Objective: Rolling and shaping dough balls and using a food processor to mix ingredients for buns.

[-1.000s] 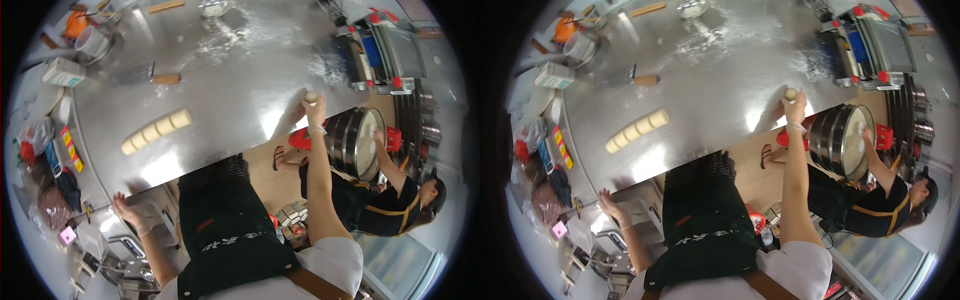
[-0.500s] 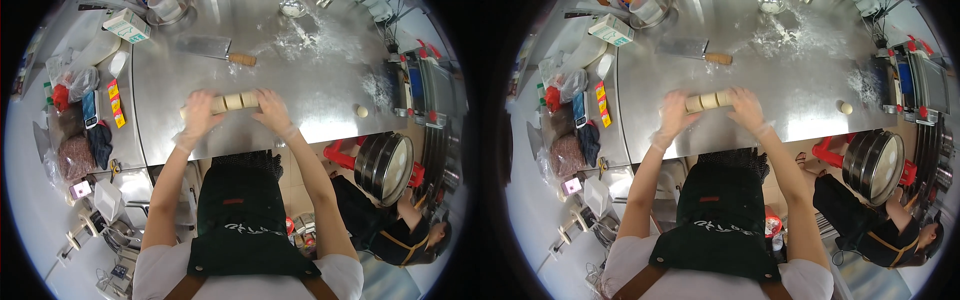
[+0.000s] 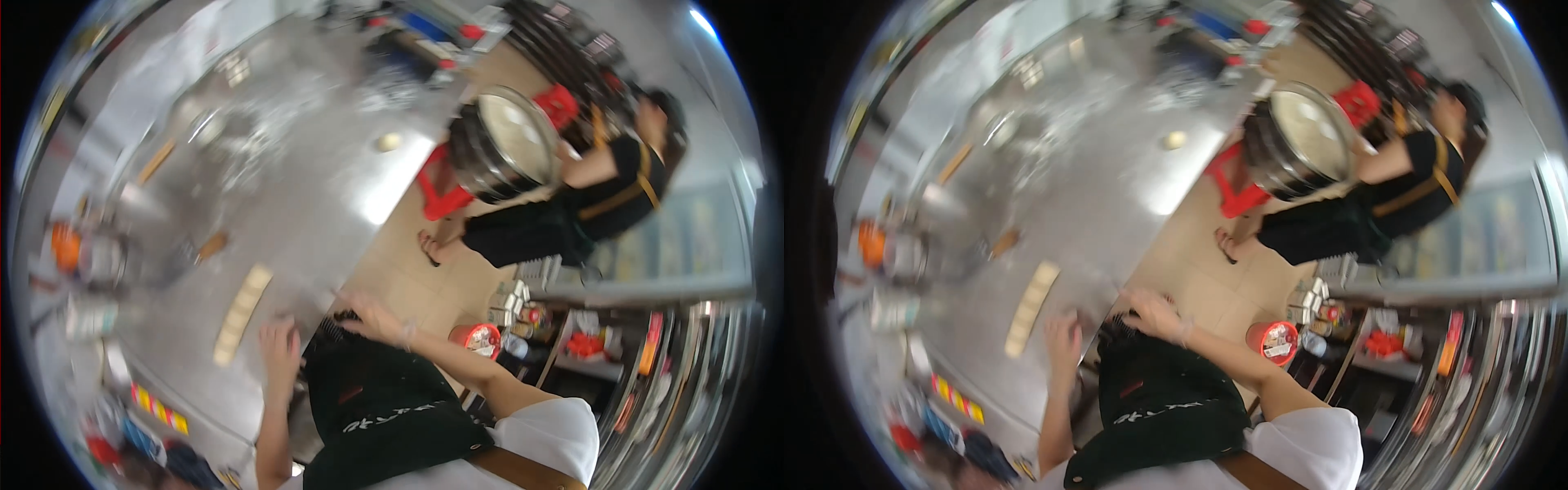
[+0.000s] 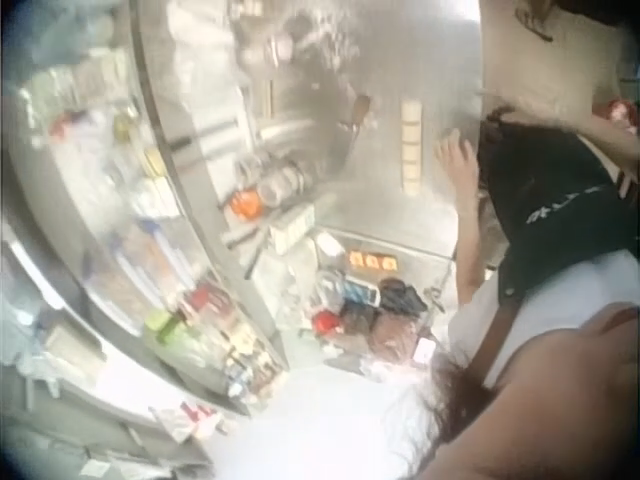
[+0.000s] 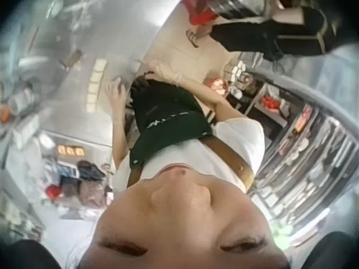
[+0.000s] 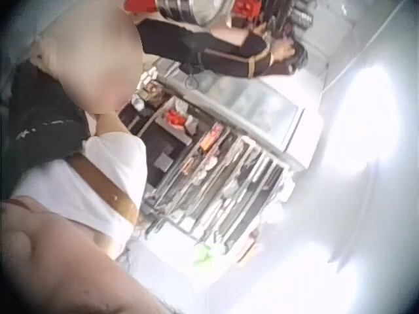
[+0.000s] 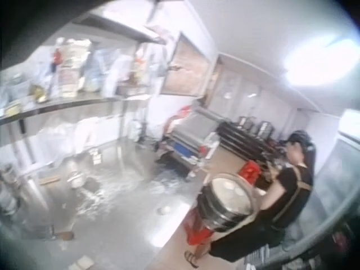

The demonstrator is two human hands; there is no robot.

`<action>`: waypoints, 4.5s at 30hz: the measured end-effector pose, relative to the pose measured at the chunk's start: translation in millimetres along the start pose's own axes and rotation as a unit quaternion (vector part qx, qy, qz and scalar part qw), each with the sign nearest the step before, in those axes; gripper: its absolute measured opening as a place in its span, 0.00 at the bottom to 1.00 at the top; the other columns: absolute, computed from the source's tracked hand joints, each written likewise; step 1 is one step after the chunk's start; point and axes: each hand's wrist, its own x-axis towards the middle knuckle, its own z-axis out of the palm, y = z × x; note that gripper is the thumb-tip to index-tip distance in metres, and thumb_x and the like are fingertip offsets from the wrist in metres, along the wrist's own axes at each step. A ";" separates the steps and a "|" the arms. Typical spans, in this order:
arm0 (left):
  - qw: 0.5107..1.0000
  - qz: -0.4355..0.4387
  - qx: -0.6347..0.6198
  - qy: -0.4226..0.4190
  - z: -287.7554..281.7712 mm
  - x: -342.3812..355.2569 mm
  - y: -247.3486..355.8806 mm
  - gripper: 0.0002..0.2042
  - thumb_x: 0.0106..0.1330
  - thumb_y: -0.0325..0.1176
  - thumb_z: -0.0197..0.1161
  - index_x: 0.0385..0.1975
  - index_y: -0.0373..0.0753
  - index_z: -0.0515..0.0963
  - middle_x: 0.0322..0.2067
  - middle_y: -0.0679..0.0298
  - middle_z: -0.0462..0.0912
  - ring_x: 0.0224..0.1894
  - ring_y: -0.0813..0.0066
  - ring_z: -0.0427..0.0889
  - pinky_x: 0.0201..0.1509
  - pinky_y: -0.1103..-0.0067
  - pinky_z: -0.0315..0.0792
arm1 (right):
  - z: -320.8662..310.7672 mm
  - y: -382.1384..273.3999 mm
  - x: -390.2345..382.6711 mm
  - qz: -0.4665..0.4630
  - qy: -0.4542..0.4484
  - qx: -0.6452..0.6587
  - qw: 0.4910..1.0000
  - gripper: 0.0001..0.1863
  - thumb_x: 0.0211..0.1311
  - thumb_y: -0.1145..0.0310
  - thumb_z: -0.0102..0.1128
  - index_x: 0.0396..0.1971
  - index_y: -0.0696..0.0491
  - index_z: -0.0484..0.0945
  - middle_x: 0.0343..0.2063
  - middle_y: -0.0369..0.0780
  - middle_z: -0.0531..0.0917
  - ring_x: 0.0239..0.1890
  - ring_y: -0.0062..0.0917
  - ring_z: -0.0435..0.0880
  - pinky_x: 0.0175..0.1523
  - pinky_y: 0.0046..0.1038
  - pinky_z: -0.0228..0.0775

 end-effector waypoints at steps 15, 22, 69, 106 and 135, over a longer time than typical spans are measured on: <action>0.960 0.136 -0.094 -0.228 229.2 48.6 193.4 0.03 0.61 0.27 0.66 0.33 0.37 0.82 0.30 0.55 0.81 0.32 0.55 0.81 0.38 0.66 0.75 | 31.0 131.3 -487.2 0.565 0.299 0.233 0.733 0.36 0.60 0.58 0.66 0.64 0.62 0.69 0.54 0.57 0.81 0.57 0.48 0.81 0.63 0.39 0.73; 0.842 0.350 -0.095 -0.399 326.7 74.3 417.8 0.07 0.62 0.32 0.68 0.38 0.41 0.83 0.38 0.60 0.83 0.45 0.56 0.81 0.51 0.65 0.74 | 5.6 179.3 -585.7 0.632 0.370 0.244 0.636 0.34 0.62 0.56 0.64 0.64 0.61 0.71 0.50 0.56 0.84 0.53 0.44 0.85 0.58 0.38 0.76; 0.774 -0.374 0.477 0.184 -262.8 -27.0 -78.1 0.46 0.43 0.41 0.83 0.65 0.40 0.64 0.57 0.59 0.72 0.65 0.58 0.69 0.62 0.64 0.72 | -149.0 176.6 -213.5 0.289 -0.112 -0.123 0.943 0.25 0.67 0.61 0.61 0.59 0.59 0.76 0.43 0.53 0.87 0.49 0.38 0.87 0.53 0.35 0.77; 0.940 0.164 0.215 -0.206 -49.3 68.9 282.8 0.28 0.35 0.31 0.80 0.42 0.41 0.79 0.38 0.58 0.82 0.42 0.54 0.82 0.45 0.64 0.76 | -142.4 17.3 -302.1 0.101 0.120 0.106 0.982 0.42 0.60 0.54 0.70 0.70 0.53 0.62 0.58 0.52 0.78 0.62 0.48 0.75 0.65 0.43 0.69; 0.651 0.443 -0.323 -0.525 528.1 99.9 814.5 0.32 0.59 0.34 0.71 0.64 0.38 0.68 0.58 0.54 0.75 0.61 0.50 0.74 0.64 0.63 0.70 | -335.0 227.2 -692.0 0.570 0.631 -0.037 0.525 0.36 0.45 0.74 0.78 0.57 0.59 0.73 0.46 0.48 0.85 0.47 0.37 0.86 0.56 0.33 0.75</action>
